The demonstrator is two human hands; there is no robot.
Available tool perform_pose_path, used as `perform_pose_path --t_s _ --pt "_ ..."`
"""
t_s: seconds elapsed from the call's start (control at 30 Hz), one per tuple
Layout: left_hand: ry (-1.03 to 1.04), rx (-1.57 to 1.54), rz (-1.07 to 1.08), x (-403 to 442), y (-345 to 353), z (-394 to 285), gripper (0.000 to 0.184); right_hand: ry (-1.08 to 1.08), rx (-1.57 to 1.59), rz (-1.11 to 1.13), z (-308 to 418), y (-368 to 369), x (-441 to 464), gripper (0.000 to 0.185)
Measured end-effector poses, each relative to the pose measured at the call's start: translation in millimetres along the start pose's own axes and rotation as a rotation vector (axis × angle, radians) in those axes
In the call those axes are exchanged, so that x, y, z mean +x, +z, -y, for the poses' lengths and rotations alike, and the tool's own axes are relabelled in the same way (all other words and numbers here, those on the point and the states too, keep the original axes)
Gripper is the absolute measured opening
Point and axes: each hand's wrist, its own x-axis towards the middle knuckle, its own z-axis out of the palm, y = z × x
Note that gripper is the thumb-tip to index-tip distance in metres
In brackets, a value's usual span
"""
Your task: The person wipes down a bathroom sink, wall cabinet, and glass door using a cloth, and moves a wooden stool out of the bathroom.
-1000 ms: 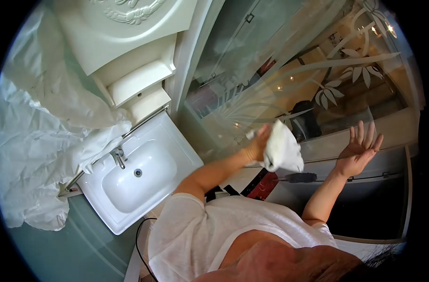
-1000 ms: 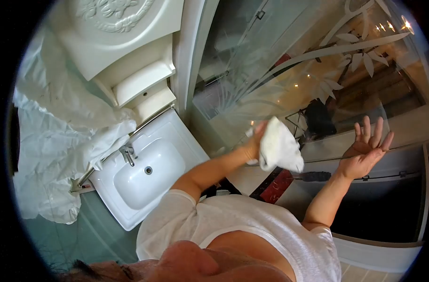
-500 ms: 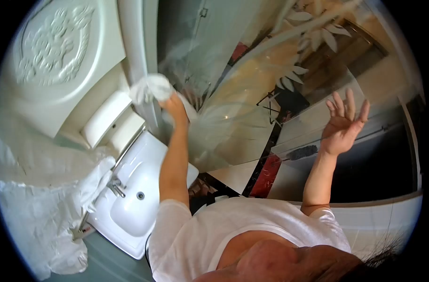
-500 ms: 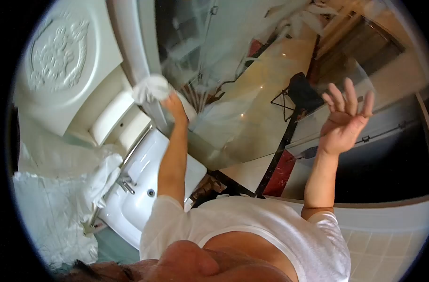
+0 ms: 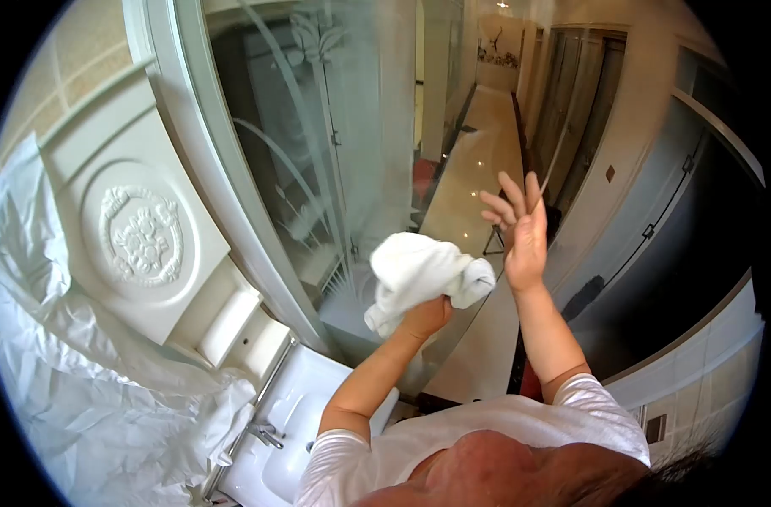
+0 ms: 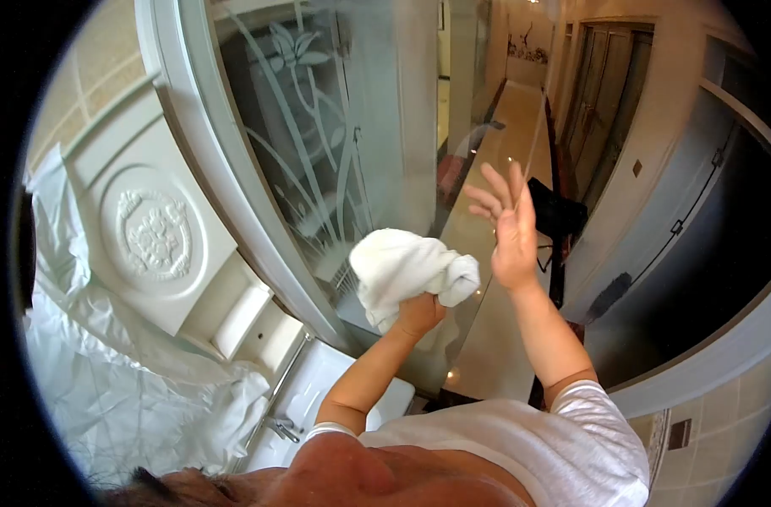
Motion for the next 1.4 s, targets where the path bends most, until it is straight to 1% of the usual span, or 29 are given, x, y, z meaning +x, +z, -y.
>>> perform_pose_path --t_s 0.07,0.17,0.23,0.27,0.33,0.4,0.43,0.47,0.5,0.53,0.57,0.6,0.67,0.73,0.8,0.87,0.9,0.93,1.0,1.07,1.1,1.13,1.17,1.2,1.23,1.27,1.33,1.37,1.4 --pt "0.099 -0.067 0.049 26.5 -9.3 1.3 0.046 -0.150 -0.250 -0.033 -0.3 -0.6 -10.1 0.064" --pt "0.190 0.168 0.057 77.6 -49.9 7.3 0.036 -0.284 -0.435 -0.039 18.2 -10.2 -15.7 0.075" --pt "0.180 0.182 -0.096 106.9 -68.3 24.0 0.031 -0.358 -0.449 -0.060 28.8 -14.7 -8.6 0.081" --pt "0.149 0.117 -0.255 121.5 -75.5 36.8 0.029 -0.369 -0.442 -0.052 36.6 -15.1 -2.7 0.078" --pt "-0.020 0.060 -0.446 157.5 -103.3 46.3 0.028 -0.398 -0.434 -0.024 40.5 -17.7 7.6 0.076" --pt "0.041 0.366 -0.337 184.4 -129.2 51.1 0.036 -0.413 -0.435 -0.012 42.0 -15.0 15.9 0.074" --pt "0.093 0.223 -0.486 188.1 -112.3 45.0 0.042 -0.389 -0.429 0.005 40.6 -13.8 19.0 0.074" --pt "0.114 0.150 -0.507 183.5 -99.5 18.9 0.048 -0.368 -0.423 0.020 38.6 -12.3 23.1 0.074" --pt "0.188 0.233 -0.316 173.6 -95.1 5.6 0.054 -0.381 -0.415 0.014 36.1 -8.5 25.5 0.074" --pt "0.212 0.212 -0.281 163.5 -79.1 -8.6 0.055 -0.347 -0.336 0.033 32.9 -1.8 26.1 0.074" --pt "0.269 0.328 -0.123 151.2 -71.0 -21.6 0.056 -0.313 -0.259 0.054 29.5 4.5 26.5 0.073" --pt "0.352 0.285 -0.098 143.3 -59.9 -28.9 0.053 -0.277 -0.184 0.078 26.3 7.3 27.3 0.073" --pt "0.355 0.153 0.137 153.1 -62.3 -53.1 0.053 -0.288 -0.171 0.090 23.4 6.3 28.4 0.072" --pt "0.420 0.328 0.044 158.7 -59.9 -48.7 0.053 -0.271 -0.121 0.098 22.9 6.0 25.5 0.073" --pt "0.332 0.211 0.078 171.9 -59.2 -42.4 0.060 -0.256 -0.070 0.098 21.6 5.8 21.5 0.073" --pt "0.300 0.084 -0.032 197.7 -62.4 -45.9 0.061 -0.242 -0.023 0.088 20.1 5.5 22.5 0.073" --pt "0.427 0.326 -0.041 213.5 -70.3 -47.8 0.058 -0.245 0.018 0.098 26.2 7.6 24.3 0.072" --pt "0.471 0.297 -0.050 235.2 -81.1 -53.2 0.056 -0.248 0.010 0.088 26.3 6.5 24.9 0.072" --pt "0.564 0.165 -0.273 272.6 -96.8 -51.1 0.049 -0.164 0.092 0.083 25.5 2.6 25.8 0.071" --pt "0.524 0.236 -0.409 306.9 -114.7 -33.5 0.040 -0.148 0.105 0.063 23.3 -0.7 28.6 0.067" --pt "0.508 0.212 -0.354 321.4 -132.5 -27.6 0.039 -0.115 0.127 0.090 20.6 -3.2 29.8 0.065" --pt "0.469 0.492 -0.406 330.2 -147.1 -15.8 0.038 -0.083 0.150 0.116 18.7 -5.0 31.2 0.063" --pt "0.342 0.543 -0.464 335.7 -157.9 -2.7 0.039 -0.075 0.182 0.137 18.4 -3.8 32.3 0.058" --pt "0.330 0.558 -0.531 341.7 -170.7 5.5 0.039 -0.082 0.168 0.122 17.5 -3.9 33.1 0.058" --pt "0.303 0.376 -0.474 350.2 -184.9 22.7 0.035 -0.048 0.234 0.162 16.5 -4.2 33.8 0.058" --pt "0.312 0.323 -0.471 351.3 -193.8 31.3 0.031 -0.016 0.303 0.204 15.8 -5.0 35.8 0.057" --pt "0.205 0.279 -0.485 343.9 -202.6 43.9 0.028 0.053 0.375 0.243 21.9 -5.9 44.4 0.061" --pt "0.240 0.296 -0.482 341.6 -207.5 51.3 0.028 0.063 0.470 0.327 21.8 -5.4 53.8 0.066" --pt "0.145 0.271 -0.485 341.7 -213.0 64.7 0.030 0.077 0.565 0.408 23.5 -4.8 63.2 0.072"
